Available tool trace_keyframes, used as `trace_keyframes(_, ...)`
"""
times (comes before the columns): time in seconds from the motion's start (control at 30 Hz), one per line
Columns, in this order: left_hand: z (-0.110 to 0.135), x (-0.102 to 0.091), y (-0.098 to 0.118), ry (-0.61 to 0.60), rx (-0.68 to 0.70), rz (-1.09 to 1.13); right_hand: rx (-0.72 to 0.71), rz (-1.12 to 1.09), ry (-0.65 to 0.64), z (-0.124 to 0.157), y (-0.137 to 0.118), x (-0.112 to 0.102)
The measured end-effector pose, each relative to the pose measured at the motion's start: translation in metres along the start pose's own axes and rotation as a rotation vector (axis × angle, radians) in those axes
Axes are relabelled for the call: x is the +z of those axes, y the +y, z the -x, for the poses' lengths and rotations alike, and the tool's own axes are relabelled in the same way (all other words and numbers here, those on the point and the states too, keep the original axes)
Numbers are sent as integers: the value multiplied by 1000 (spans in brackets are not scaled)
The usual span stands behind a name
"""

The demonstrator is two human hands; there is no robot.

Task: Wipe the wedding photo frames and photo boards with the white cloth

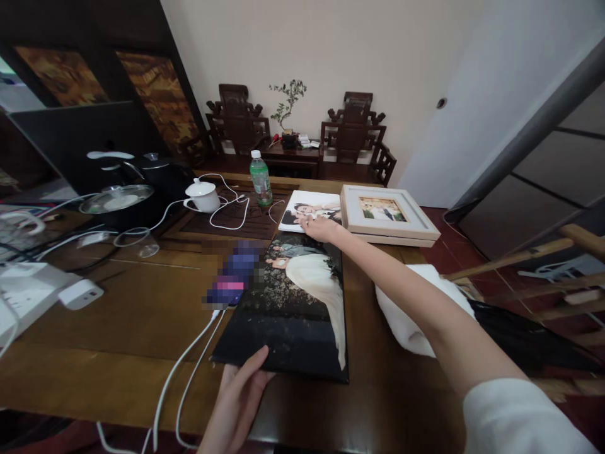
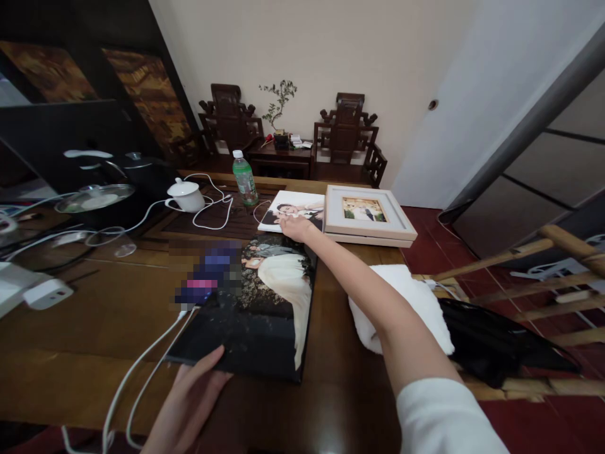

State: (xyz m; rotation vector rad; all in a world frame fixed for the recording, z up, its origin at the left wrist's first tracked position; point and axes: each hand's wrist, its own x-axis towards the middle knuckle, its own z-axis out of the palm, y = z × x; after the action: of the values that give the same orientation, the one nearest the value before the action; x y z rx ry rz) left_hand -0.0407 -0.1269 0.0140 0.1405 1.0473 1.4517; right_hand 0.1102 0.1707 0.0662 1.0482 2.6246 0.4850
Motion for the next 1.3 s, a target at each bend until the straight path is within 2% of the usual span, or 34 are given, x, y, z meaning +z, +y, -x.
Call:
trace_keyframes(0.07,-2,0,2,-46,-24,2,-36,62,43,2,-1,1)
trace_keyframes(0.13,-3,1,4,-36,-36,-5,-40,109,87,6,-1,0)
trace_keyframes(0.23,-4,2,5,3,-35,-15,-4,91,122,9,0,-6)
trace_keyframes(0.37,-4,3,5,-11,-28,-25,65,29,137,8,-1,-11)
trace_keyframes(0.53,-5,13,7,-62,-9,-29,146,33,315,7,8,-13)
trace_keyframes(0.73,-18,24,14,-100,-21,-7,184,-18,382,24,26,-40)
trace_keyframes(0.83,-27,31,21,-124,-22,-9,154,-2,419,36,27,-54)
trace_keyframes(1.03,-55,56,39,-194,-5,-2,58,17,462,47,21,-63)
trace_keyframes(1.3,-126,103,40,-288,-1,33,38,42,444,35,6,-43)
